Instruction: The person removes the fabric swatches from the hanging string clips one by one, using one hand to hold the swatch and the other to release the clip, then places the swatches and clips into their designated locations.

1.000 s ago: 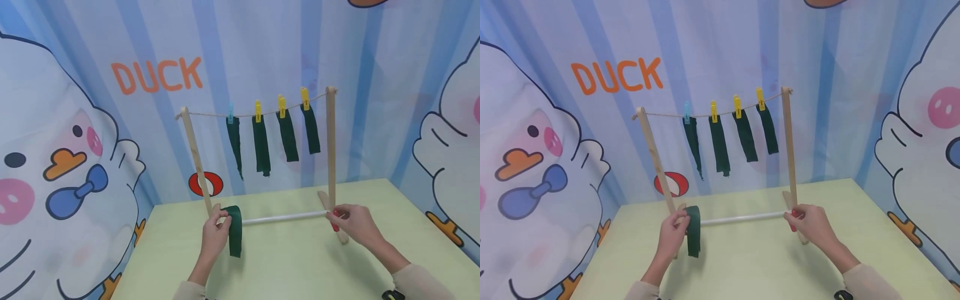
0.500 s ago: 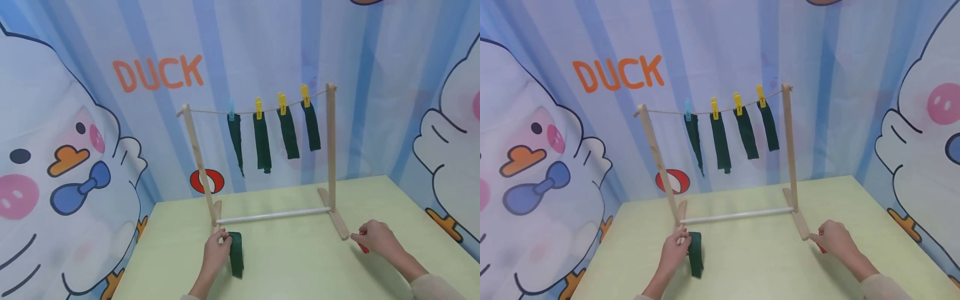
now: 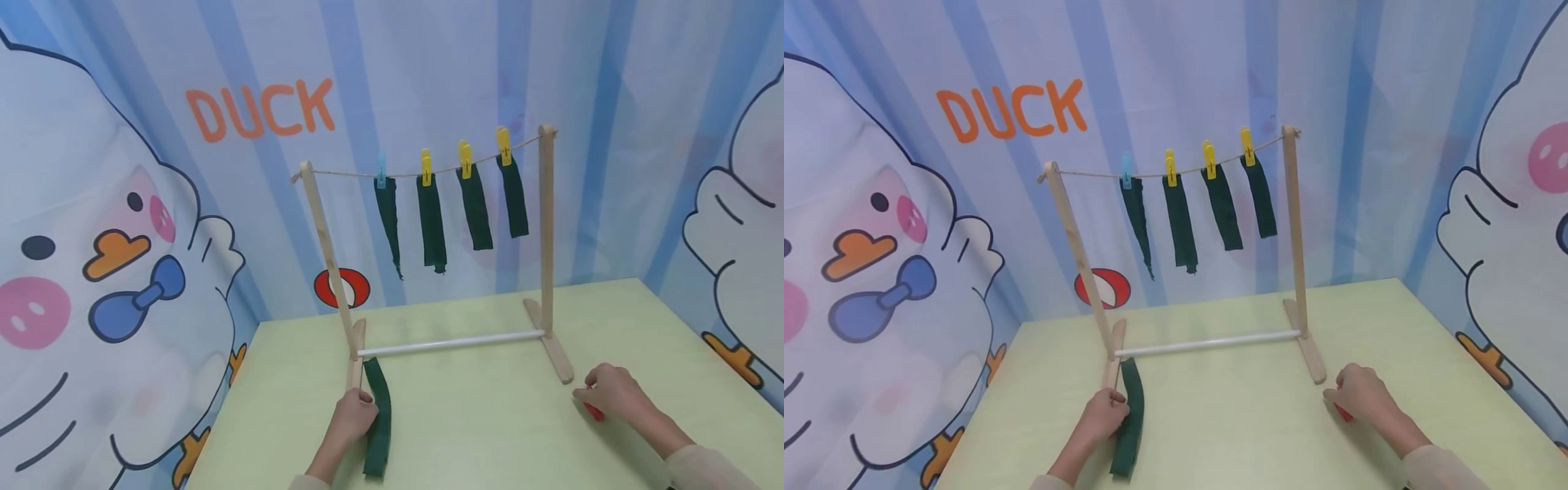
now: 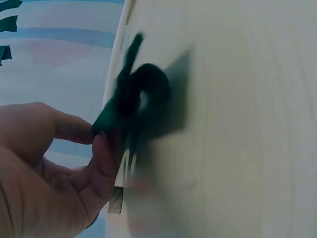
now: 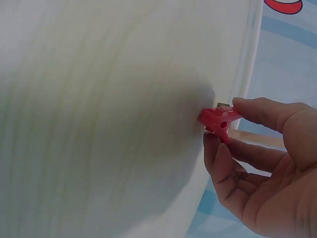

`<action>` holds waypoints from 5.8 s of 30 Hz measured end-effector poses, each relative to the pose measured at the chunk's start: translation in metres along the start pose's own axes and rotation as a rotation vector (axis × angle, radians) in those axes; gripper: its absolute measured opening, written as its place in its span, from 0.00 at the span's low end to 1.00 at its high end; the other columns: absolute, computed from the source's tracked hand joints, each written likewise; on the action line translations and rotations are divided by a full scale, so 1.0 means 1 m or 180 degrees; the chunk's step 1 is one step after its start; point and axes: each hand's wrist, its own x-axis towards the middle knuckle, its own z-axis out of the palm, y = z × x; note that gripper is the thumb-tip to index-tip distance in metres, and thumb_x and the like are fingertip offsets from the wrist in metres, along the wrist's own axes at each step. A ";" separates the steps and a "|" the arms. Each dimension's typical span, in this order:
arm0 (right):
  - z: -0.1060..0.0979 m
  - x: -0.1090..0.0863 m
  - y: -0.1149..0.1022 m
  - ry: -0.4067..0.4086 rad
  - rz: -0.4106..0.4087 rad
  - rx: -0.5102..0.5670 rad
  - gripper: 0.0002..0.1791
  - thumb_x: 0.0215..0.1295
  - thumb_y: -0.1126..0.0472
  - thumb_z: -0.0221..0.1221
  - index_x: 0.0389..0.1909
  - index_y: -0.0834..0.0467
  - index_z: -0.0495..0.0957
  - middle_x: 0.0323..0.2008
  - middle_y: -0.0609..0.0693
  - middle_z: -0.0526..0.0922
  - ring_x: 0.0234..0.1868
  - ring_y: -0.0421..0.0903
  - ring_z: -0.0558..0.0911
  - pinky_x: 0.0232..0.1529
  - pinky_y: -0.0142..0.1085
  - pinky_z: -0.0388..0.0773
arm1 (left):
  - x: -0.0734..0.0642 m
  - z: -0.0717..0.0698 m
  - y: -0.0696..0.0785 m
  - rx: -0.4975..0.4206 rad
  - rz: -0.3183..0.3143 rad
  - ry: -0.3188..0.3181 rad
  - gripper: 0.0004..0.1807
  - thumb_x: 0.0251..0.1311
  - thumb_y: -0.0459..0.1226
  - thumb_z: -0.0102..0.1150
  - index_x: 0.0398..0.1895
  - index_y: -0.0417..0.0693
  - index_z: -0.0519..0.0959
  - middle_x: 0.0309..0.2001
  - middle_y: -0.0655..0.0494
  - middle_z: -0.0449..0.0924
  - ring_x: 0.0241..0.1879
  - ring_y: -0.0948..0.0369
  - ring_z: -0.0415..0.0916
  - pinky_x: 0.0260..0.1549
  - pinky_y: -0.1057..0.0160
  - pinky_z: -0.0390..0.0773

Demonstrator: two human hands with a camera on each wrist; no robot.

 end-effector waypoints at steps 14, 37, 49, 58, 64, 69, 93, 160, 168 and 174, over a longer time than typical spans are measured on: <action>0.007 0.001 0.008 -0.0033 0.0078 0.0143 0.15 0.58 0.58 0.67 0.17 0.59 0.78 0.12 0.45 0.72 0.17 0.40 0.69 0.21 0.35 0.66 | 0.001 -0.005 0.000 0.0963 -0.0109 -0.0015 0.15 0.61 0.37 0.61 0.16 0.48 0.76 0.15 0.58 0.72 0.15 0.62 0.69 0.15 0.65 0.63; 0.011 -0.001 0.004 0.0036 0.0074 0.0178 0.12 0.58 0.60 0.64 0.28 0.67 0.78 0.13 0.48 0.75 0.18 0.42 0.74 0.25 0.37 0.71 | 0.002 -0.010 0.005 0.1391 -0.0239 0.0053 0.10 0.59 0.31 0.62 0.21 0.47 0.74 0.20 0.55 0.71 0.19 0.59 0.69 0.19 0.61 0.65; 0.015 -0.002 0.004 -0.0018 0.0156 0.0167 0.12 0.58 0.59 0.64 0.27 0.65 0.77 0.14 0.48 0.75 0.18 0.42 0.74 0.24 0.37 0.70 | 0.002 -0.011 0.001 0.1331 -0.0312 0.0019 0.07 0.56 0.31 0.62 0.23 0.45 0.76 0.21 0.54 0.72 0.20 0.58 0.70 0.20 0.61 0.66; 0.014 -0.001 0.001 -0.0009 0.0135 0.0125 0.11 0.58 0.59 0.64 0.26 0.65 0.78 0.15 0.48 0.75 0.19 0.43 0.73 0.24 0.37 0.70 | 0.004 -0.013 -0.007 0.1322 -0.0269 0.0024 0.12 0.56 0.33 0.63 0.17 0.48 0.74 0.16 0.57 0.69 0.17 0.61 0.66 0.17 0.63 0.62; 0.002 0.007 -0.004 -0.0016 0.0146 0.0068 0.15 0.59 0.59 0.63 0.32 0.70 0.78 0.19 0.49 0.76 0.21 0.44 0.75 0.25 0.37 0.73 | 0.009 -0.020 -0.001 0.1298 -0.0206 0.0121 0.12 0.56 0.33 0.63 0.17 0.49 0.74 0.17 0.57 0.70 0.17 0.61 0.67 0.17 0.63 0.62; 0.001 0.008 -0.004 -0.0077 0.0184 0.0048 0.16 0.60 0.59 0.63 0.34 0.71 0.78 0.20 0.50 0.76 0.21 0.43 0.75 0.25 0.37 0.74 | 0.008 -0.023 0.003 0.1311 -0.0330 0.0042 0.05 0.58 0.33 0.63 0.25 0.45 0.79 0.21 0.55 0.73 0.21 0.59 0.71 0.21 0.62 0.66; -0.020 0.007 -0.010 -0.0134 -0.0006 -0.0021 0.31 0.65 0.46 0.64 0.44 0.76 0.78 0.37 0.64 0.84 0.37 0.54 0.83 0.33 0.49 0.79 | 0.002 -0.030 0.008 0.1166 -0.0176 0.0206 0.08 0.61 0.36 0.61 0.23 0.47 0.77 0.19 0.56 0.73 0.19 0.59 0.70 0.19 0.62 0.66; -0.077 0.072 -0.246 0.1526 -0.2687 0.1032 0.21 0.70 0.60 0.62 0.59 0.65 0.75 0.54 0.57 0.79 0.30 0.41 0.81 0.32 0.36 0.81 | 0.054 -0.073 0.106 -0.1073 0.1605 0.0848 0.18 0.69 0.34 0.60 0.60 0.44 0.74 0.51 0.45 0.81 0.25 0.56 0.78 0.29 0.69 0.79; -0.091 0.079 -0.270 0.1634 -0.2937 0.1094 0.23 0.70 0.61 0.62 0.62 0.64 0.72 0.59 0.58 0.77 0.29 0.40 0.81 0.30 0.35 0.80 | 0.061 -0.077 0.127 -0.1044 0.1839 0.0775 0.19 0.69 0.35 0.59 0.62 0.46 0.72 0.53 0.52 0.79 0.26 0.59 0.79 0.26 0.68 0.76; -0.101 0.084 -0.287 0.1708 -0.3102 0.1087 0.25 0.69 0.62 0.62 0.64 0.65 0.71 0.60 0.59 0.76 0.27 0.41 0.81 0.31 0.35 0.81 | 0.065 -0.081 0.140 -0.1101 0.1775 0.0741 0.22 0.69 0.37 0.58 0.64 0.47 0.70 0.57 0.53 0.78 0.29 0.58 0.81 0.27 0.68 0.75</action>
